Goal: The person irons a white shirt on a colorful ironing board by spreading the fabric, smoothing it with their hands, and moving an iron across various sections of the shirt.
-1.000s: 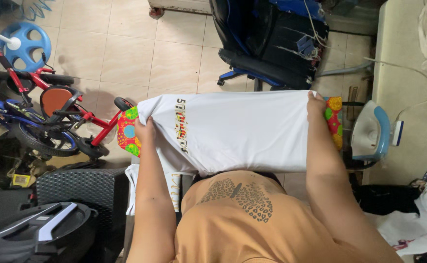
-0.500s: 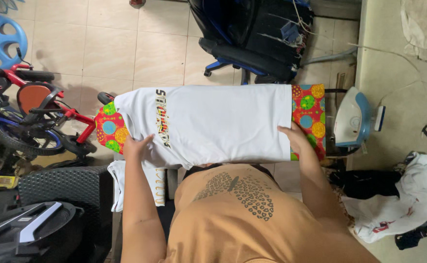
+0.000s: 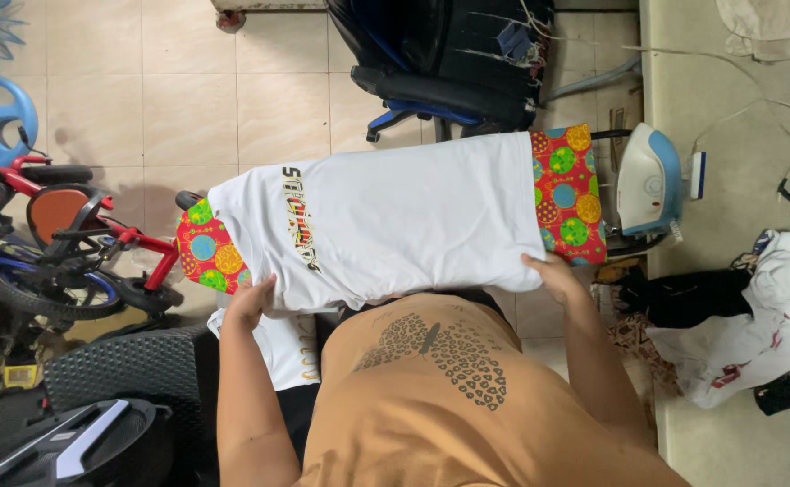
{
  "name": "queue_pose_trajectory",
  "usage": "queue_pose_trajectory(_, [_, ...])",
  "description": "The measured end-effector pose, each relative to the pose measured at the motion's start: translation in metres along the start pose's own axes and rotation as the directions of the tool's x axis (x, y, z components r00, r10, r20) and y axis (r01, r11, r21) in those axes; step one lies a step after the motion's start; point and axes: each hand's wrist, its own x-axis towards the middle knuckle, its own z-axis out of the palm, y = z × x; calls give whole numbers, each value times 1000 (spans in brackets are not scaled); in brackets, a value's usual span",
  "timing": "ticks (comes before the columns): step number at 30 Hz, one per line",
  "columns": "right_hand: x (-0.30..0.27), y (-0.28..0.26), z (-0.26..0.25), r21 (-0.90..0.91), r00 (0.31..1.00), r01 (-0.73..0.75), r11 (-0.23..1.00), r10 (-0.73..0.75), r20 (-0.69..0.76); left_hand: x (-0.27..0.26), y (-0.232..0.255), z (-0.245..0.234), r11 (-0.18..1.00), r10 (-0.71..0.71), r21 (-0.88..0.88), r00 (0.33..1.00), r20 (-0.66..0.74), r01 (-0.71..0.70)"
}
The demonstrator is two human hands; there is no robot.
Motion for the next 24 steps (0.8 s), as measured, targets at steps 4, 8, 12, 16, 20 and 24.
queue_pose_trajectory(4, [-18, -27, -31, 75, 917, 45, 996, -12, -398, -3, -3, 10, 976, 38, -213, 999, -16, -41])
queue_pose_trajectory(8, [-60, -46, -56, 225, 877, 115, 968, 7, -480, -18, -18, 10, 984, 144, -102, 990, -1, -144])
queue_pose_trajectory(12, [-62, -12, -56, -375, 881, -58, 925, -129, -455, -26, -38, 4, 977, 207, 65, 976, -68, -203])
queue_pose_trajectory(16, [-52, 21, -54, -652, 879, -128, 747, -220, -424, -27, -44, 5, 863, 404, 410, 890, -211, -294])
queue_pose_trajectory(20, [-51, 25, -58, -726, 888, -180, 663, -208, -411, -36, -31, 14, 633, 583, 744, 764, -275, -215])
queue_pose_trajectory(24, [-50, -5, -41, -837, 736, -99, 538, -526, -426, -61, -15, 47, 480, 735, 868, 600, -316, -130])
